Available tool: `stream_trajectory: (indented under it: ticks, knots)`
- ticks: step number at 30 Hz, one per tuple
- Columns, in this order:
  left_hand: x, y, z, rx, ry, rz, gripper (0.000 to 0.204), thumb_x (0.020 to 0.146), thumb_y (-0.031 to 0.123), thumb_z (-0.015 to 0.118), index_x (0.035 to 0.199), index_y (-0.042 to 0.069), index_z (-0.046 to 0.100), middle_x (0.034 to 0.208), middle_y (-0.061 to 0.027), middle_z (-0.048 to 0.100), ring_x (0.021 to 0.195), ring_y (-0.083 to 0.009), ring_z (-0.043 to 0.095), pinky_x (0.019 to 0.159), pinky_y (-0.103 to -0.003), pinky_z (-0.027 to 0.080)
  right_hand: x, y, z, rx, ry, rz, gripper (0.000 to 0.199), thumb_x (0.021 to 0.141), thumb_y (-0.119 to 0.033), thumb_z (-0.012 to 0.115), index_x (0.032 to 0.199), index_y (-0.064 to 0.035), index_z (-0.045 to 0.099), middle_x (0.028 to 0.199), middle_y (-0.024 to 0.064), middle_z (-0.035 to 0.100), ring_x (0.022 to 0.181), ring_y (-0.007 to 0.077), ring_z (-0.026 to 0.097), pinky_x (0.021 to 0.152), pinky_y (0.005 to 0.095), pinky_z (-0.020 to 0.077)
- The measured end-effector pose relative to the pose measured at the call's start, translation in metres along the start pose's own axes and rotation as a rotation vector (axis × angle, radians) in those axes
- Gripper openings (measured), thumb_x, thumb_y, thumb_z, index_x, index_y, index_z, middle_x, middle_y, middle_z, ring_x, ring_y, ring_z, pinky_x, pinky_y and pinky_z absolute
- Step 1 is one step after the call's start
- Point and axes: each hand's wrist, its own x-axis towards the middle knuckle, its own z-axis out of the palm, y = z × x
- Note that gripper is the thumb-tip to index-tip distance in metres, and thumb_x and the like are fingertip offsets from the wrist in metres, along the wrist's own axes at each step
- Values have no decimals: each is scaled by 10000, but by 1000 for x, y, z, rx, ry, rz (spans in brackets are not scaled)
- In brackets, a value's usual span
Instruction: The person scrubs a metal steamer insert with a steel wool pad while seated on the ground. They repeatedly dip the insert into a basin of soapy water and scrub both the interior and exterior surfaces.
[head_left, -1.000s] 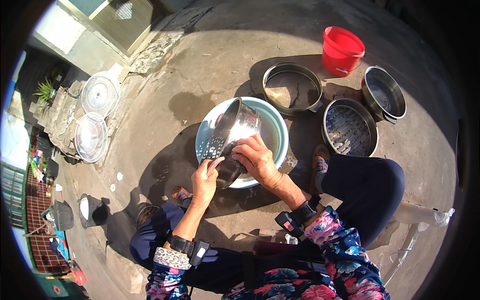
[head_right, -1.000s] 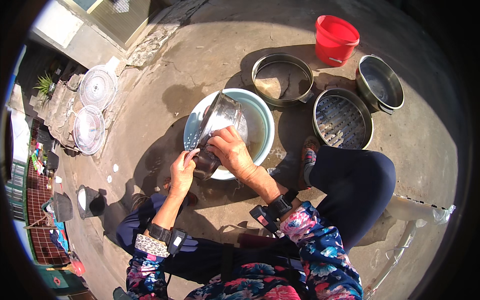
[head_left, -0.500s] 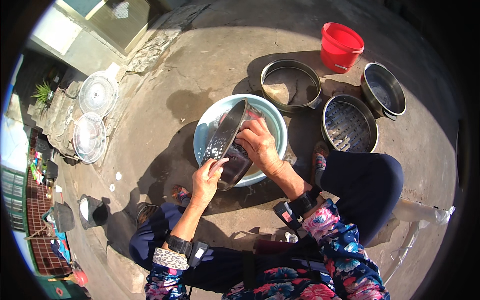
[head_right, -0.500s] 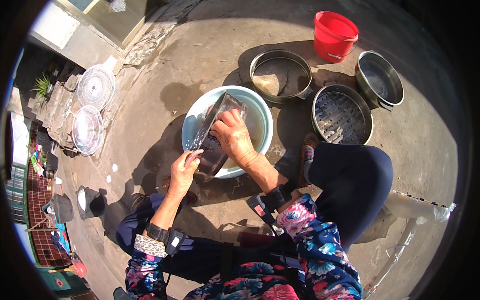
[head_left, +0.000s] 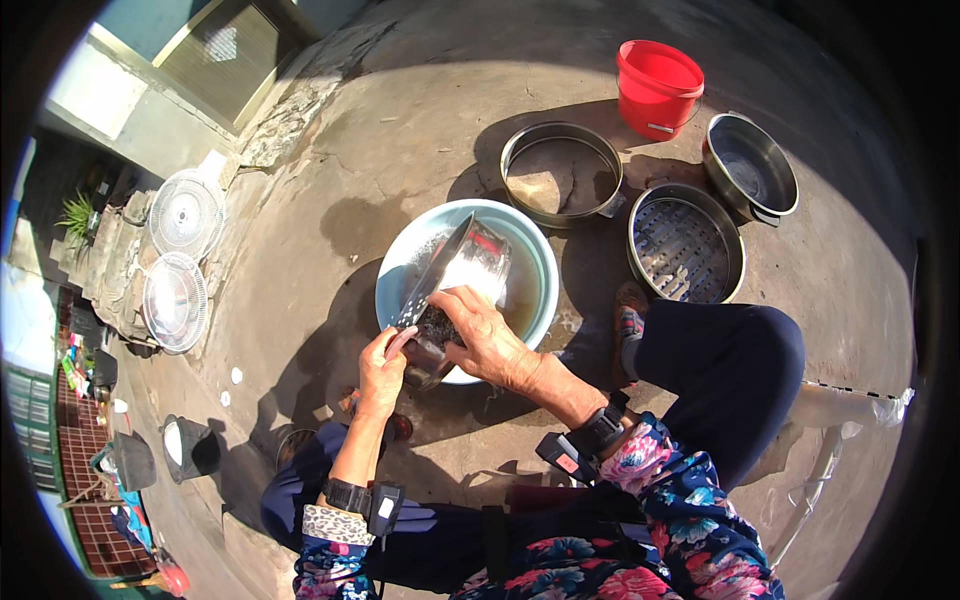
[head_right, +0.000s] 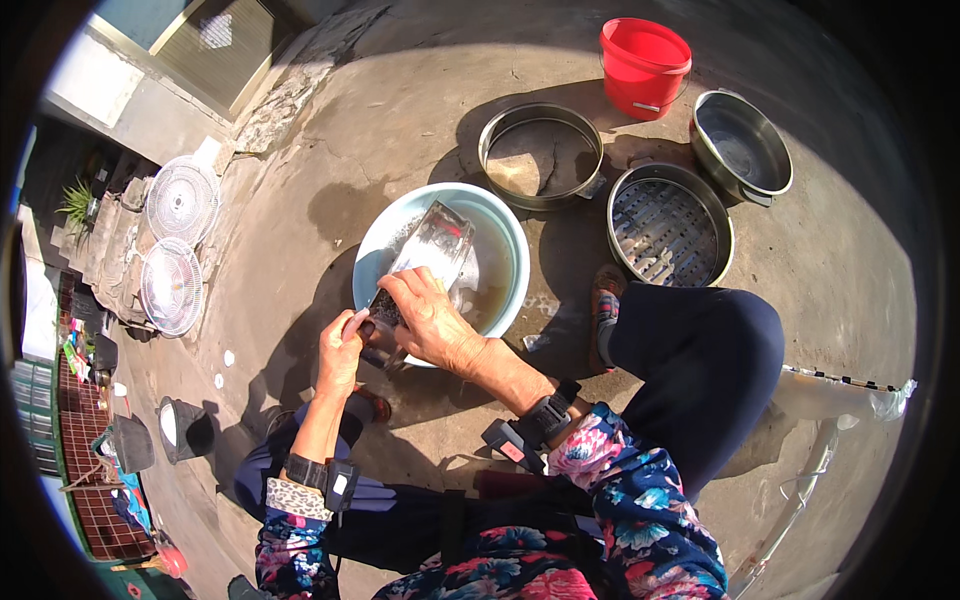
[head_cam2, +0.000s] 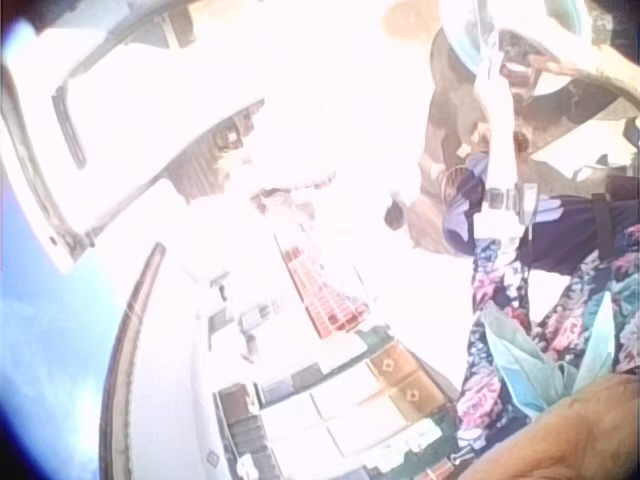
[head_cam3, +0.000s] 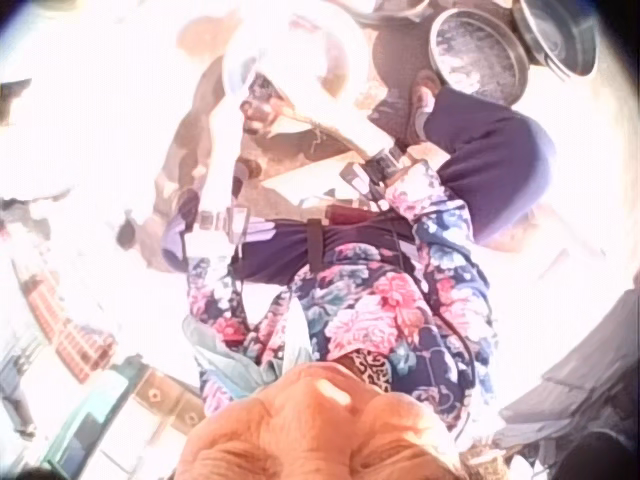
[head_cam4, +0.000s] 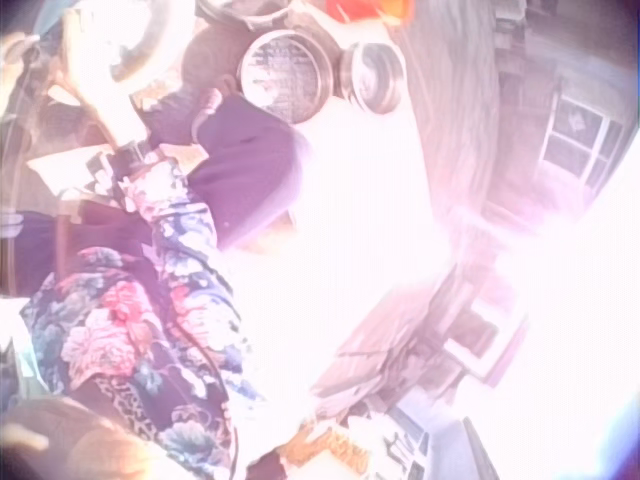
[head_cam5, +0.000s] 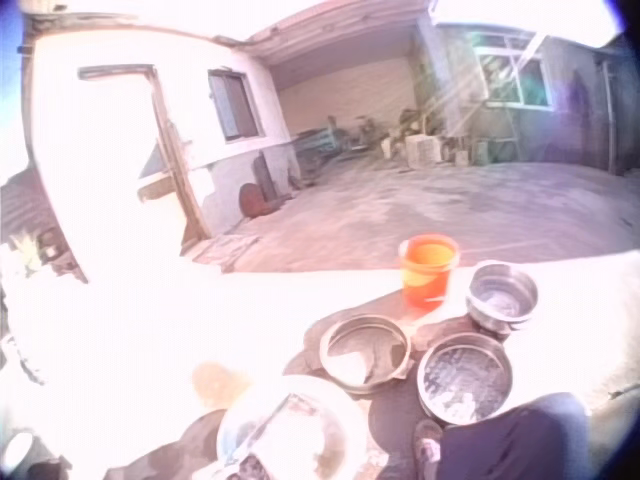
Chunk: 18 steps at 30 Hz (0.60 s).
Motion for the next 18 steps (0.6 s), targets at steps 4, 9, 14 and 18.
stream_trajectory:
  ticks: [4, 9, 14, 18]
  knots:
    - [-6, 7, -5, -147, -9, 0, 218, 817, -104, 496, 941, -10, 650, 844, 26, 605, 774, -44, 519, 708, -180, 410, 5, 6, -10, 89, 207, 61, 547, 647, -42, 789, 1117, -35, 507, 1145, 174, 529, 1033, 353, 575, 851, 372, 501]
    - [-11, 12, -4, -206, -41, -27, 129, 830, -60, 574, 916, -1, 650, 857, 26, 599, 771, -43, 514, 720, -176, 412, 8, 7, -10, -65, 474, 59, 439, 623, -18, 806, 986, -38, 560, 1104, 134, 545, 997, 323, 570, 818, 361, 501]
    - [-5, 10, -4, -277, -31, -74, 65, 851, -28, 604, 890, 9, 640, 852, 30, 584, 761, -39, 499, 707, -178, 409, -7, -11, 17, -68, 166, -254, 385, 624, -5, 758, 965, -13, 579, 1136, 150, 506, 1103, 358, 492, 918, 444, 431]
    - [-5, 9, -4, -253, -92, -40, 105, 854, 13, 623, 951, 17, 661, 849, 50, 573, 757, -31, 471, 696, -185, 394, 3, 14, 5, -117, 204, -211, 381, 612, 27, 720, 968, -10, 587, 1117, 143, 518, 1051, 355, 513, 881, 425, 455]
